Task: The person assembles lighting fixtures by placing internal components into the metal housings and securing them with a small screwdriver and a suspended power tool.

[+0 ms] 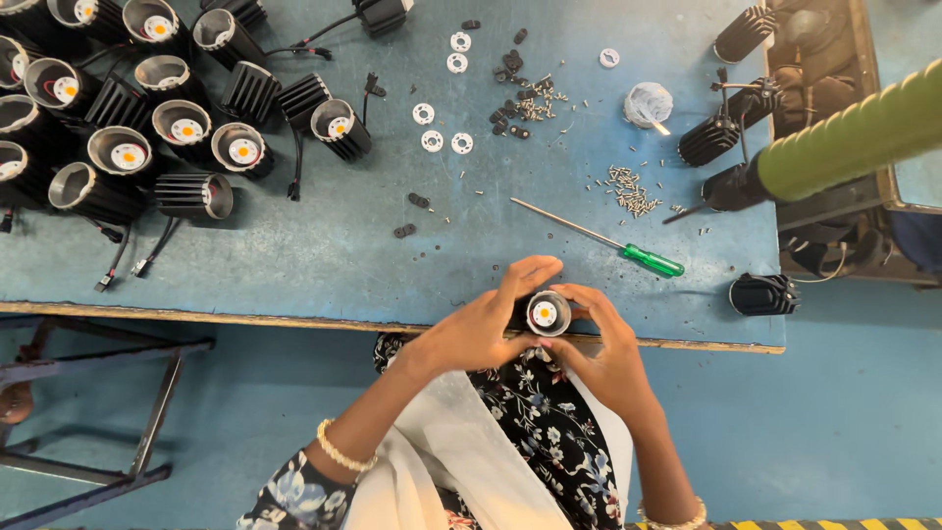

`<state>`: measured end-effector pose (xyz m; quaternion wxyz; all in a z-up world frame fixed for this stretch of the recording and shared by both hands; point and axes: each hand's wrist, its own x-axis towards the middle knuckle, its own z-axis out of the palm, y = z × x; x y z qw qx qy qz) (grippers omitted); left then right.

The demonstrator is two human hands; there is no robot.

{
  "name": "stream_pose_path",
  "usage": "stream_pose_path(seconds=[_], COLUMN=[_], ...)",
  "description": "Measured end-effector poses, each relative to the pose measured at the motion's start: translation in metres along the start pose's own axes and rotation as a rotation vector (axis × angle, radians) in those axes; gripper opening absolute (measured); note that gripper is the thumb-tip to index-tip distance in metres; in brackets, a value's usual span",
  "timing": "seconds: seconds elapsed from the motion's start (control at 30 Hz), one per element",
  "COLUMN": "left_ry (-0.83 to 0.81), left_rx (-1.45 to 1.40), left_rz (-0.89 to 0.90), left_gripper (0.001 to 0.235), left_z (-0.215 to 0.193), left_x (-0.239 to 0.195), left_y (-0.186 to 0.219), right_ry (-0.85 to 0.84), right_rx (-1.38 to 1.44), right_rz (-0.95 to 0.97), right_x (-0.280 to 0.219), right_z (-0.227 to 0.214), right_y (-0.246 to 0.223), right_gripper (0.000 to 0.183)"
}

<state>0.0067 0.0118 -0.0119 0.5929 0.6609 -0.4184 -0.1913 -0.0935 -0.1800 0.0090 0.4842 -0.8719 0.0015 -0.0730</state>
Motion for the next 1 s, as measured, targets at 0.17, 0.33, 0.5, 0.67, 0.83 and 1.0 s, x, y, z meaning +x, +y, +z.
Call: stream_pose_path(seconds=[0.17, 0.33, 0.5, 0.67, 0.83, 1.0], left_ry=[0.228, 0.107, 0.246, 0.315, 0.211, 0.057], left_rx=[0.190, 0.273, 0.414, 0.730, 0.671, 0.496], left_rz=[-0.188, -0.665, -0.361, -0.154, 0.117, 0.071], left_gripper=[0.092, 0.044, 0.021, 0.020, 0.038, 0.059], left_z=[0.007, -0.035, -0.055, -0.046, -0.029, -0.036], left_x=[-0.016, -0.030, -0.009, 0.005, -0.011, -0.005], left_y=[0.046, 0.070, 0.043, 0.023, 0.037, 0.029], right_ry=[0.039, 0.240, 0.510, 0.449, 0.308, 0.213], right_rx=[0.395, 0.560, 0.219, -0.051, 0.075, 0.242], right_rz=[0.071, -0.065, -0.130, -0.125, -0.017, -0.037], right_x=[-0.010, -0.014, 0.007, 0.018, 0.016, 0.014], right_z=[0.013, 0.029, 0.070, 0.069, 0.055, 0.050], right_y=[0.004, 0.010, 0.013, 0.022, 0.029, 0.032], right_gripper=[0.062, 0.061, 0.065, 0.072, 0.065, 0.056])
